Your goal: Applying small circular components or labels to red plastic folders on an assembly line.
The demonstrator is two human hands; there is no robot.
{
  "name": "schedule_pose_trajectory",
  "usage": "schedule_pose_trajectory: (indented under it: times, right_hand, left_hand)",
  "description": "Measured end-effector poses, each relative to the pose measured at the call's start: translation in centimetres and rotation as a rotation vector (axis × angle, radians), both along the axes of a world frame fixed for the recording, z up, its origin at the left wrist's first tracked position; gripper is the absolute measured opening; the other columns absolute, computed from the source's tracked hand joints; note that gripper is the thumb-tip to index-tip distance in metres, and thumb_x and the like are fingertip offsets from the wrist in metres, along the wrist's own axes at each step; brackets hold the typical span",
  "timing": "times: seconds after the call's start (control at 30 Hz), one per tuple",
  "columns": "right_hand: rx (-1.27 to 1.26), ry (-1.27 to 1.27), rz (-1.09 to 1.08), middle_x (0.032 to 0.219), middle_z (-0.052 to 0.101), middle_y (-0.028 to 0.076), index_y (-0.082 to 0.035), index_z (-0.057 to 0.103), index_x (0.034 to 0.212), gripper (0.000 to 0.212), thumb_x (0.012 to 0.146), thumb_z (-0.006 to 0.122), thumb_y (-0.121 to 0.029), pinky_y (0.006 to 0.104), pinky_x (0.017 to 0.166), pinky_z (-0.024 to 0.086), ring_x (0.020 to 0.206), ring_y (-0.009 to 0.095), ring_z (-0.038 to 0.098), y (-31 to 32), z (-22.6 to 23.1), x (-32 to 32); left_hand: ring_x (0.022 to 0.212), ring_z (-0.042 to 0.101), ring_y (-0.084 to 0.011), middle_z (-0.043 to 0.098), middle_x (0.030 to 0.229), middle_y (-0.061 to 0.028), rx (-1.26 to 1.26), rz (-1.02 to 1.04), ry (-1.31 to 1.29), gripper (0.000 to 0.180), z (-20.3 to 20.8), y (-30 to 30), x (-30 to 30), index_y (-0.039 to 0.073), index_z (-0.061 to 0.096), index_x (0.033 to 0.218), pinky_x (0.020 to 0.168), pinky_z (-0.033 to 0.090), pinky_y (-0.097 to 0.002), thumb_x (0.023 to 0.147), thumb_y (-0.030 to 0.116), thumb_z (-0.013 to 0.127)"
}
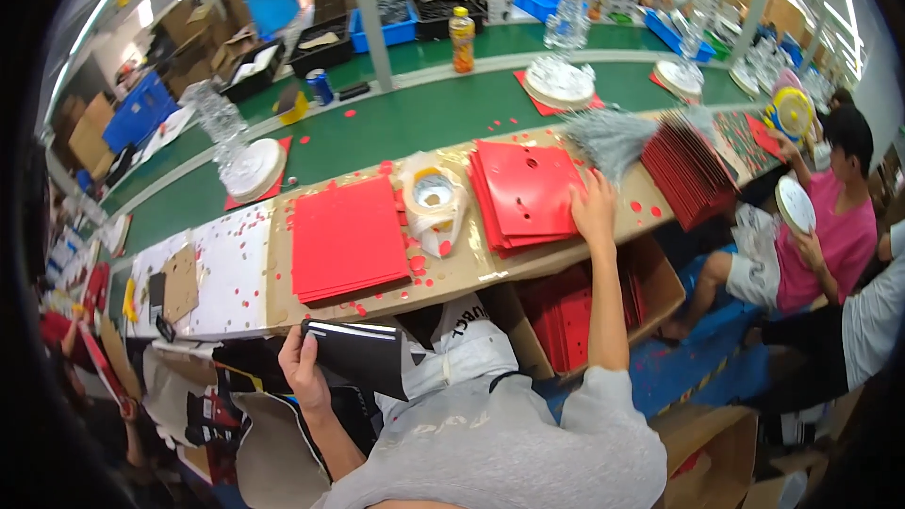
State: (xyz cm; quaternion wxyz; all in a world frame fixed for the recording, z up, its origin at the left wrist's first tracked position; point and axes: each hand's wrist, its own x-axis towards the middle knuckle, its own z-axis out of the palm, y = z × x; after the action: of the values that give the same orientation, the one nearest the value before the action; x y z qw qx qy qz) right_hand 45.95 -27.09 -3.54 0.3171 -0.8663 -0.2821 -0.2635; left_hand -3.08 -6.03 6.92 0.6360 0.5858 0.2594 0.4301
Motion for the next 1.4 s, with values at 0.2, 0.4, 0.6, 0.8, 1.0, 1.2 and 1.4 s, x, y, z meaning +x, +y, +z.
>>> schedule_pose_trajectory:
  times: [0.2, 0.4, 0.6, 0.8, 1.0, 1.2, 1.4]
  right_hand:
    - [0.343, 0.446, 0.766, 0.132, 0.064, 0.013, -0.004, 0.063, 0.128, 0.042, 0.089, 0.071, -0.015, 0.0377, 0.1, 0.047, 0.123, 0.027, 0.06, 5.2, 11.1, -21.0]
    - [0.154, 0.34, 1.214, 0.133, 0.062, 0.015, -0.007, 0.064, 0.131, 0.053, 0.08, 0.08, -0.008, 0.0401, 0.1, 0.05, 0.12, 0.033, 0.061, 6.8, 12.2, -31.7]
    - [0.143, 0.476, 1.181, 0.124, 0.067, 0.015, -0.009, 0.066, 0.13, 0.044, 0.086, 0.073, -0.01, 0.0397, 0.096, 0.051, 0.112, 0.032, 0.065, 5.0, 6.7, -34.3]
    - [0.144, 0.643, 1.166, 0.121, 0.068, 0.016, -0.011, 0.066, 0.133, 0.045, 0.088, 0.072, -0.01, 0.0375, 0.094, 0.054, 0.108, 0.031, 0.068, 4.0, 3.9, -36.0]
    - [0.073, 0.518, 1.218, 0.122, 0.066, 0.015, -0.011, 0.062, 0.137, 0.048, 0.09, 0.071, -0.014, 0.0393, 0.093, 0.054, 0.109, 0.034, 0.066, 6.1, 3.7, -36.5]
    - [0.112, 0.342, 1.212, 0.124, 0.066, 0.013, -0.014, 0.064, 0.135, 0.047, 0.088, 0.072, -0.014, 0.0399, 0.092, 0.055, 0.108, 0.033, 0.067, 7.1, 4.2, -35.5]
    - [0.109, 0.069, 1.229, 0.129, 0.066, 0.011, -0.017, 0.068, 0.13, 0.043, 0.088, 0.073, -0.015, 0.0397, 0.089, 0.057, 0.108, 0.029, 0.068, 8.5, 6.0, -34.4]
  left_hand:
    - [0.079, 0.057, -0.0106, 0.066, 0.088, -0.0053, 0.217, 0.103, 0.121, 0.017, 2.0, -1.0, -0.3, -0.007, 0.065, 0.105, 0.073, 0.045, -0.0253, 0.094, 0.005, 0.06]
    - [0.08, 0.064, -0.0447, 0.064, 0.085, -0.0255, 0.568, 0.107, 0.402, 0.013, 4.3, -3.1, 0.6, -0.005, 0.063, 0.099, 0.072, 0.05, -0.0426, 0.091, 0.005, 0.061]
    - [0.081, 0.057, -0.0056, 0.065, 0.084, -0.0005, 0.176, -0.169, 0.448, 0.019, -0.7, -3.6, -3.1, -0.003, 0.068, 0.103, 0.07, 0.048, -0.0255, 0.088, 0.008, 0.074]
    - [0.084, 0.064, -0.009, 0.072, 0.092, -0.0078, -0.068, -0.32, 0.251, 0.034, -4.8, -3.6, -5.6, -0.005, 0.067, 0.115, 0.075, 0.052, -0.025, 0.087, 0.011, 0.078]
    - [0.085, 0.063, -0.0106, 0.07, 0.094, -0.0074, 0.19, -0.158, 0.586, 0.026, -2.4, -3.2, -5.8, -0.004, 0.065, 0.108, 0.077, 0.052, -0.0273, 0.088, 0.01, 0.075]
    - [0.084, 0.062, -0.0109, 0.069, 0.091, -0.0061, 0.168, -0.243, 0.482, 0.021, -2.9, -1.4, -4.8, -0.003, 0.064, 0.106, 0.077, 0.051, -0.0268, 0.089, 0.007, 0.072]
    - [0.078, 0.061, -0.0087, 0.068, 0.084, -0.0034, 0.152, -0.174, 0.476, 0.014, -1.0, 0.8, -3.9, -0.003, 0.066, 0.1, 0.07, 0.049, -0.0245, 0.089, 0.005, 0.071]
